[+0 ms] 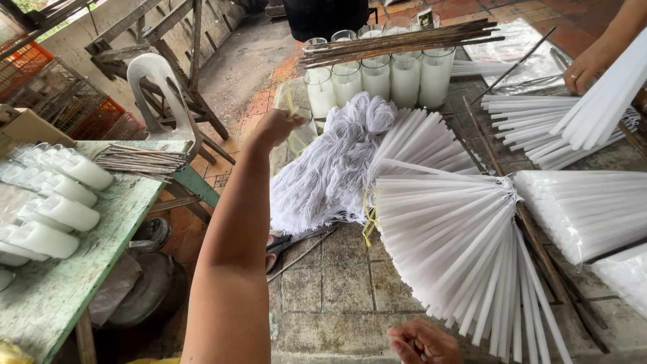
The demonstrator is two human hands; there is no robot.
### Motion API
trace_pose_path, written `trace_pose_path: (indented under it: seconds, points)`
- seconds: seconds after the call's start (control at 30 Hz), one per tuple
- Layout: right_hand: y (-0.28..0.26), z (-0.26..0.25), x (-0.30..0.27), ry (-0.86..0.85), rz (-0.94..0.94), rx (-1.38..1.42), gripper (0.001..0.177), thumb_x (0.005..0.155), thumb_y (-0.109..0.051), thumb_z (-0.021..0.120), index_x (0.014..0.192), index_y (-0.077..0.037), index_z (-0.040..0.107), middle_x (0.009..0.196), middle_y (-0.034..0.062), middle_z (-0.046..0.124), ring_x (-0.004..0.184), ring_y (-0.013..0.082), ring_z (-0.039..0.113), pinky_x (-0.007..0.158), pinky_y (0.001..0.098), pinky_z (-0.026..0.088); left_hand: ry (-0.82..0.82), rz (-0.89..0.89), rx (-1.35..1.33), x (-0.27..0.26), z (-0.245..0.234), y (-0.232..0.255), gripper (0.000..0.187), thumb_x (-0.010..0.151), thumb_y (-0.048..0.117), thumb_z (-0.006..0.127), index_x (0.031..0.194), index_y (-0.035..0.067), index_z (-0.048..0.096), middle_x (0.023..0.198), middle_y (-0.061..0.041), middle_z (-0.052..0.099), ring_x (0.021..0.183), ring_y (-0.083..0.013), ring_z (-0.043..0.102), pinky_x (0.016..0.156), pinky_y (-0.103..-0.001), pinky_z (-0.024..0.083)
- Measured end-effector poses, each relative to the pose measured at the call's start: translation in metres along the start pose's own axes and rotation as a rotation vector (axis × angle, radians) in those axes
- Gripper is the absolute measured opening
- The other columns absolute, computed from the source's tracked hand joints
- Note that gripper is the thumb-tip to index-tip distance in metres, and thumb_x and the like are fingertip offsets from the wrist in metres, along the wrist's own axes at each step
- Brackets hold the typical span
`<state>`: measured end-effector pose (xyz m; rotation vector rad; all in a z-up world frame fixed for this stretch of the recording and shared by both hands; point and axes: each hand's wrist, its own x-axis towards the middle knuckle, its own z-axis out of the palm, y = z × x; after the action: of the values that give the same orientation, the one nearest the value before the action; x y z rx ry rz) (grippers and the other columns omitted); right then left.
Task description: Tying bundles of long white candle wicks together using thin string at a workshop table.
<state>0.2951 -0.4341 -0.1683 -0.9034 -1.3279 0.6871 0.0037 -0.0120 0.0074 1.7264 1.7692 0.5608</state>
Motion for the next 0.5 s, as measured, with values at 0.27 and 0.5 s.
trace_pose_path:
  seconds: [0.27, 0.5]
  points:
    - [-0.005, -0.013, 0.007, -0.256, 0.031, -0.087, 0.019, 0.093, -0.026, 0.068, 0.089, -0.011, 0.078, 0.064, -0.0027, 0.07, 0.041, 0.0006, 0.058, 0.032, 0.0149, 0.048, -0.091, 0.251, -0.318, -0.134, -0.004, 0.05, 0.09, 0.091, 0.068, 0.014, 0.164, 0.015, 0.019, 0.112, -0.023, 0.063, 0.048, -0.0058, 0.032, 0.035, -0.022, 0.032]
    - [-0.021, -0.012, 0.007, -0.253, 0.199, -0.049, 0.02, 0.091, -0.019, 0.069, 0.107, -0.009, 0.077, 0.064, -0.0008, 0.073, 0.04, 0.0038, 0.062, 0.032, 0.0171, 0.056, -0.073, 0.451, -0.223, -0.229, 0.013, 0.032, 0.1, 0.088, 0.078, 0.023, 0.162, 0.012, 0.015, 0.169, -0.018, 0.021, 0.156, -0.0344, 0.019, 0.122, -0.05, 0.019]
